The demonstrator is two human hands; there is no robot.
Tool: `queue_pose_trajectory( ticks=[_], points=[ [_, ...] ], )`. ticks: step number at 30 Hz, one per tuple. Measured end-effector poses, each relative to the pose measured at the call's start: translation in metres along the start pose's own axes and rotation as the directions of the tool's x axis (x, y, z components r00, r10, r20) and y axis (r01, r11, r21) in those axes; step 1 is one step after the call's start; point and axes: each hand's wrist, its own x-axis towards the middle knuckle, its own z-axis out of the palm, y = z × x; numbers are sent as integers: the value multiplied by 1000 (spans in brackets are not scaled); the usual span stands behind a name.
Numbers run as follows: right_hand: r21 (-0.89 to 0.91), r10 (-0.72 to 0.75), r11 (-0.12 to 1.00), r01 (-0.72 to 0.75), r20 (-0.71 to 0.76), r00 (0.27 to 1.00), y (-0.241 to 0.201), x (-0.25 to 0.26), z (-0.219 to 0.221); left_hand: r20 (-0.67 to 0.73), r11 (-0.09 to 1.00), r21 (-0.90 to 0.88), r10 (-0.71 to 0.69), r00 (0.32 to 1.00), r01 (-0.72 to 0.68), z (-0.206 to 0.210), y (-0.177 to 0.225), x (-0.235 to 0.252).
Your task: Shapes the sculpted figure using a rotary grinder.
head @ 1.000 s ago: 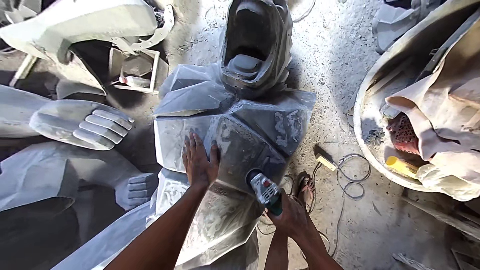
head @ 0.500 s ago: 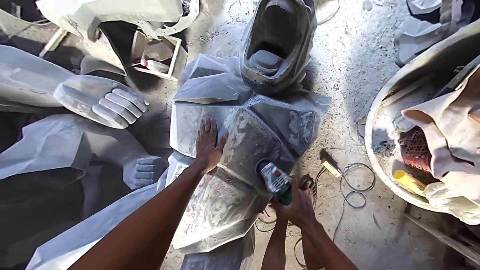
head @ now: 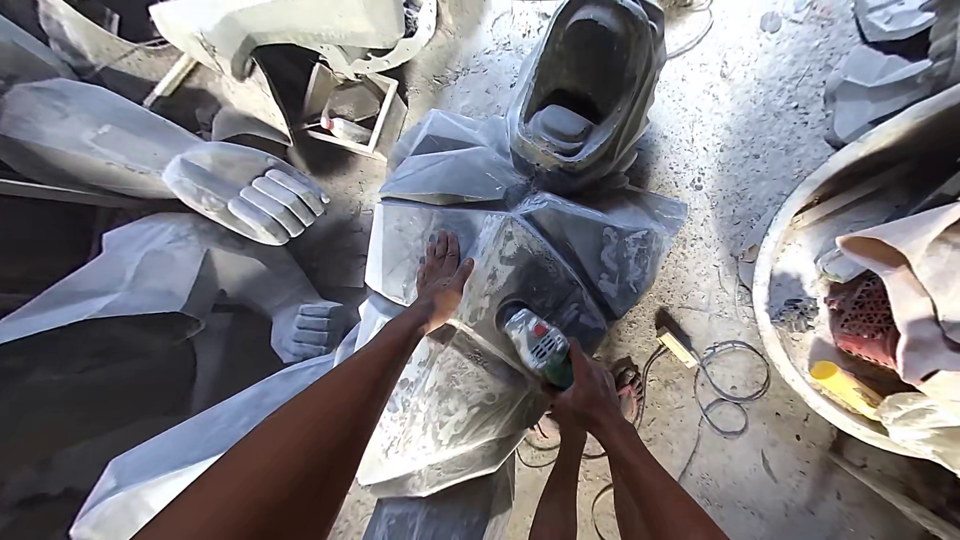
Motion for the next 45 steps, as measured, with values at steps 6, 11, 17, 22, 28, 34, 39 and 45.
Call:
queue_pose_trajectory(
  ticks=[6,11,17,22,28,34,39,45],
  points=[
    [214,150,972,-100,-236,960,0,8,11,14,1000,-14,-7,1000,7,-4,2,1],
    [-21,-32,999,34,88,996,-14,-13,13,25,999,-49,-4,1000,6,-4,0,0],
    [168,142,980,-107,-209,968,0,5,5,35,998,-64,-16,999,18,-5,1,0],
    [98,105,991,-92,-133,986,13,4,-7,35,999,-41,-7,999,9,-5,2,1],
    [117,86,991,-70,-134,987,15,-29,22,50,999,-41,-27,998,29,-8,5,-1],
    [165,134,982,-93,-257,957,32,-19,23,45,1000,1,-23,999,23,-7,5,2],
    [37,26,999,-23,-96,995,8,-19,9,67,996,-89,-4,998,10,-10,2,0],
    [77,-16,997,25,-124,992,-22,28,-11,50,992,-127,7,999,-1,-12,7,-4]
  ],
)
